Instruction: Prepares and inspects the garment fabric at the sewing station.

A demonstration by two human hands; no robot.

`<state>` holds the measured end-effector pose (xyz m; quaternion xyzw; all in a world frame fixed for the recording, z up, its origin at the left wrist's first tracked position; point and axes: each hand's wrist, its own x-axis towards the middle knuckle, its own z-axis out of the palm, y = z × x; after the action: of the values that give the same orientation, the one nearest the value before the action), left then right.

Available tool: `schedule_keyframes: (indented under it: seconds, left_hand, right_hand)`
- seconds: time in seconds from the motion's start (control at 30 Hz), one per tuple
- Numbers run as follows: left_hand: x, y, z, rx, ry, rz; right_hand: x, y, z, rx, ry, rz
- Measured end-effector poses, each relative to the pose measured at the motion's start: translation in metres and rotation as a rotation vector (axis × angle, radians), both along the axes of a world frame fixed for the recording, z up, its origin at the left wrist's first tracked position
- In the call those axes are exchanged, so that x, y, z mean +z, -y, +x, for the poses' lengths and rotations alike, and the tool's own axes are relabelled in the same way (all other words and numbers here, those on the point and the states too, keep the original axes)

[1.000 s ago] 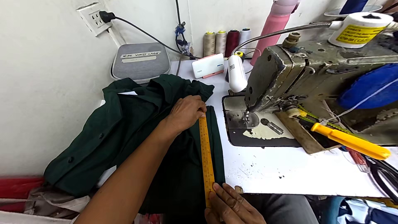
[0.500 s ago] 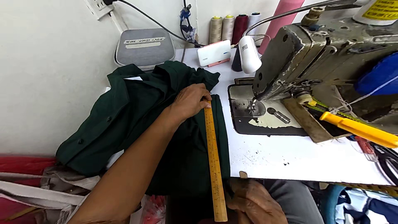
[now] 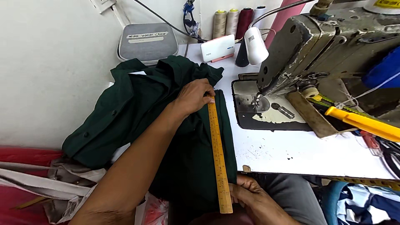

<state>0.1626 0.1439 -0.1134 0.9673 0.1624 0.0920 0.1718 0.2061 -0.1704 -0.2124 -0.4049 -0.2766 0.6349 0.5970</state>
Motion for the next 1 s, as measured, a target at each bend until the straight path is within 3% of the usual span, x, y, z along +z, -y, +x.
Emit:
schedule_keyframes:
  seconds: [0.37, 0.6, 0.87, 1.0]
  left_hand:
    - [-0.007, -0.002, -0.001, -0.016, 0.044, 0.01]
    - [-0.005, -0.001, -0.001, -0.004, 0.03, 0.002]
    - [-0.005, -0.001, 0.0, 0.004, 0.033, -0.002]
    - [-0.006, -0.002, -0.001, 0.002, 0.031, -0.002]
  right_hand:
    - [-0.002, 0.014, 0.007, -0.073, -0.085, -0.024]
    - [0.0, 0.019, 0.005, -0.181, 0.047, 0.026]
    - [0.005, 0.019, -0.001, -0.397, 0.744, 0.099]
    - [0.02, 0.015, 0.006, -0.26, 1.182, 0.165]
